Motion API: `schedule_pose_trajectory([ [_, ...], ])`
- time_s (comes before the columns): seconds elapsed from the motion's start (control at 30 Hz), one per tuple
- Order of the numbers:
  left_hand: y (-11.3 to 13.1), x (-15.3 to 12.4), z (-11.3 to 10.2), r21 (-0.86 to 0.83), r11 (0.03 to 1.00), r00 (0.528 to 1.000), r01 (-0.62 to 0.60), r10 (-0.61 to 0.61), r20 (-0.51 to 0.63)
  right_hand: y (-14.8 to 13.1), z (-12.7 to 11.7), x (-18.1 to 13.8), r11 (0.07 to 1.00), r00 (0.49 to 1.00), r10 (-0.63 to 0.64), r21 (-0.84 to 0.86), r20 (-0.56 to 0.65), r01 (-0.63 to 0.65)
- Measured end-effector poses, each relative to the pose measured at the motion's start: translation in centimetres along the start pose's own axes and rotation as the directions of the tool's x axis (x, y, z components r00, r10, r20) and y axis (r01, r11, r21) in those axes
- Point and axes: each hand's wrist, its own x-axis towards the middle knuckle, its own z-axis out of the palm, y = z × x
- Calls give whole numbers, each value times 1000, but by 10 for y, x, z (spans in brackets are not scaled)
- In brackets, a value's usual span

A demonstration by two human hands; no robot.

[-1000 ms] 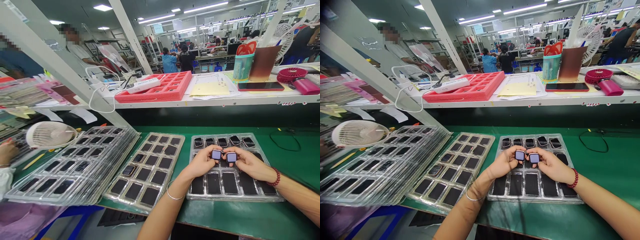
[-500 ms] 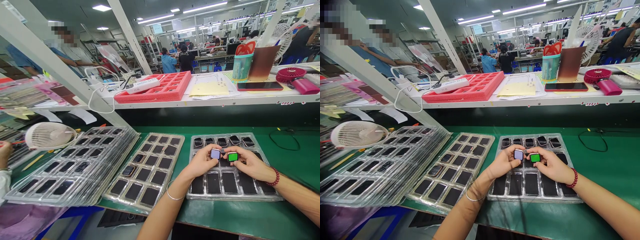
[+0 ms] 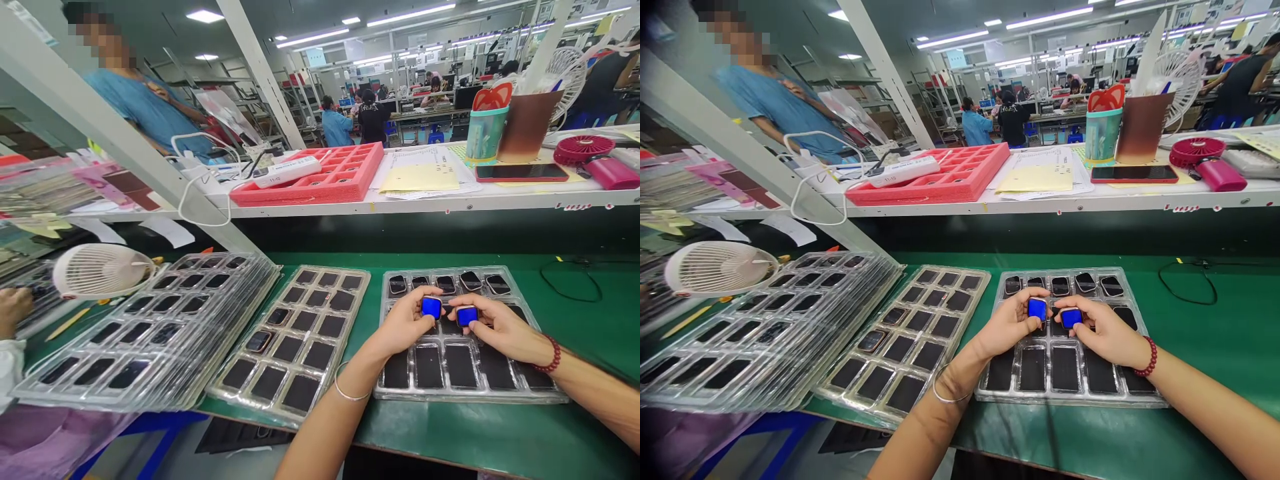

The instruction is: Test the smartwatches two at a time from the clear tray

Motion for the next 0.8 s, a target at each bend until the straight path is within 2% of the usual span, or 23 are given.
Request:
schedule_pose_trajectory([
  [0.8,-2,0,-1,7,999,999,33,-33,-2,0,-2,1,998,998,46,39,37,-47],
])
